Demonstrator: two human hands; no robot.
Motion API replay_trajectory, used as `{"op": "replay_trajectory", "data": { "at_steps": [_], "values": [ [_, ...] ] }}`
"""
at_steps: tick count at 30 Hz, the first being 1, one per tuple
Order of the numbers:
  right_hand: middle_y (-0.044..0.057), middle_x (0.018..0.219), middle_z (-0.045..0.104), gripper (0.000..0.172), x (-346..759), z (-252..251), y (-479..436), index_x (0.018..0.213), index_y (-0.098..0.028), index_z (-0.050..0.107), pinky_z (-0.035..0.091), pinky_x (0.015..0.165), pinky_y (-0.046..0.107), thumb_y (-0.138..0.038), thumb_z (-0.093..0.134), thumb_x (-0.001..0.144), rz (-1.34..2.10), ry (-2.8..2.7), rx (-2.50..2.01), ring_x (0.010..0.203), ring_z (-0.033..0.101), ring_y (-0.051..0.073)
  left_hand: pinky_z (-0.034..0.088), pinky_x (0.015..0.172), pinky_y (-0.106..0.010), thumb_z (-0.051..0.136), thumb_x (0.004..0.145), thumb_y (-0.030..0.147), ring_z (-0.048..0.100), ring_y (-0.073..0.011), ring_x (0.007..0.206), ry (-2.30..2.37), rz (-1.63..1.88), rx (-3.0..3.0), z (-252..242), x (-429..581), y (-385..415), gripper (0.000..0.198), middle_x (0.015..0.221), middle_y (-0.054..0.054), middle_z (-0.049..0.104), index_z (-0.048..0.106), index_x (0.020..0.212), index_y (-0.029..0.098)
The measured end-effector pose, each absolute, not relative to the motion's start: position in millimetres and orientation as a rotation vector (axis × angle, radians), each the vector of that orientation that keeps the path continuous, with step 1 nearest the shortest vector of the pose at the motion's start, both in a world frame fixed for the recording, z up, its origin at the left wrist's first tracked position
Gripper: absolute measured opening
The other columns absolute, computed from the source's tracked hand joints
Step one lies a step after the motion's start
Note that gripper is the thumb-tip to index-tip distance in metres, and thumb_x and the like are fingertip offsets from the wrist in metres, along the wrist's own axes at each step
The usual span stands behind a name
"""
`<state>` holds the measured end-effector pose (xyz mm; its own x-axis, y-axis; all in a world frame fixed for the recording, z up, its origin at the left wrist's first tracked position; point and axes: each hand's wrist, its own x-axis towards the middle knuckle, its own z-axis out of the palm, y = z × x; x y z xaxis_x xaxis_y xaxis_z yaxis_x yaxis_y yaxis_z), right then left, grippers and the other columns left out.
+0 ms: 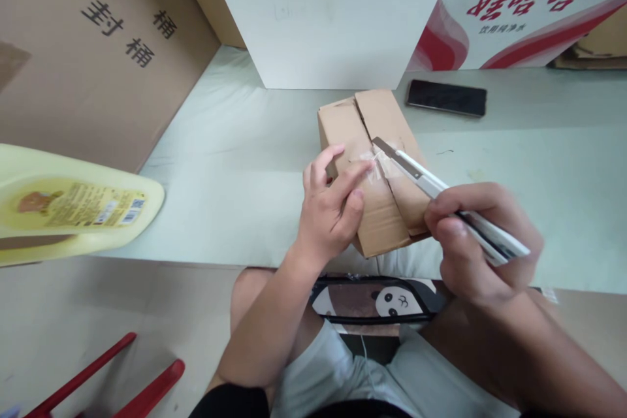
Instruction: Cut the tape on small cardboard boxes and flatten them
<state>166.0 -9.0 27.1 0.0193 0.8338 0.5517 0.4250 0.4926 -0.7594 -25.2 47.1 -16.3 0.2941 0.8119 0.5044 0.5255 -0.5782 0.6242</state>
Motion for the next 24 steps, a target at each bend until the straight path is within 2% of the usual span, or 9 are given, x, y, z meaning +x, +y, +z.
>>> {"op": "replay_trajectory", "data": {
  "at_steps": [12, 15, 19, 21, 24],
  "values": [
    [-0.005, 0.062, 0.051, 0.009, 162.1, 45.2, -6.0, 0.087, -0.021, 0.059, 0.030, 0.041, 0.023, -0.013, 0.058, 0.092, 0.446, -1.724, -1.150, 0.045, 0.041, 0.006, 0.038, 0.123, -0.045, 0.032, 0.107, 0.050, 0.044, -0.0277, 0.145, 1.236, 1.150, 2.198, -15.9, -23.8, 46.1, 0.049, 0.151, -0.012, 0.044, 0.065, 0.134, 0.026],
    [-0.005, 0.062, 0.054, 0.012, 161.2, 46.0, -6.5, 0.095, -0.022, 0.063, 0.034, 0.041, 0.024, -0.012, 0.057, 0.091, 0.457, -1.740, -1.146, 0.045, 0.044, 0.007, 0.038, 0.123, -0.045, 0.033, 0.107, 0.050, 0.044, -0.0273, 0.145, 1.215, 1.153, 2.202, -15.1, -24.5, 46.4, 0.049, 0.151, -0.012, 0.044, 0.065, 0.134, 0.025],
    [-0.004, 0.066, 0.059, 0.028, 161.2, 38.5, -8.5, 0.121, -0.024, 0.063, 0.033, 0.037, 0.026, -0.016, 0.060, 0.093, 0.468, -1.643, -1.163, 0.042, 0.044, 0.008, 0.037, 0.123, -0.043, 0.034, 0.107, 0.048, 0.044, -0.0269, 0.145, 1.189, 1.160, 2.198, -14.4, -25.1, 46.7, 0.047, 0.150, -0.013, 0.043, 0.065, 0.134, 0.024],
    [-0.003, 0.070, 0.061, 0.032, 161.6, 34.5, -9.4, 0.123, -0.024, 0.062, 0.033, 0.036, 0.026, -0.016, 0.063, 0.093, 0.461, -1.633, -1.192, 0.043, 0.047, 0.008, 0.037, 0.122, -0.042, 0.035, 0.107, 0.048, 0.044, -0.0267, 0.145, 1.190, 1.164, 2.188, -14.9, -24.7, 46.5, 0.047, 0.150, -0.012, 0.043, 0.065, 0.134, 0.024],
    [-0.002, 0.071, 0.062, 0.031, 162.5, 30.3, -10.8, 0.121, -0.024, 0.064, 0.040, 0.039, 0.027, -0.017, 0.067, 0.092, 0.410, -1.634, -1.272, 0.048, 0.054, 0.010, 0.039, 0.121, -0.042, 0.035, 0.107, 0.049, 0.045, -0.0266, 0.144, 1.205, 1.186, 2.160, -15.6, -24.1, 46.1, 0.047, 0.149, -0.011, 0.044, 0.066, 0.133, 0.025]
  ]
}}
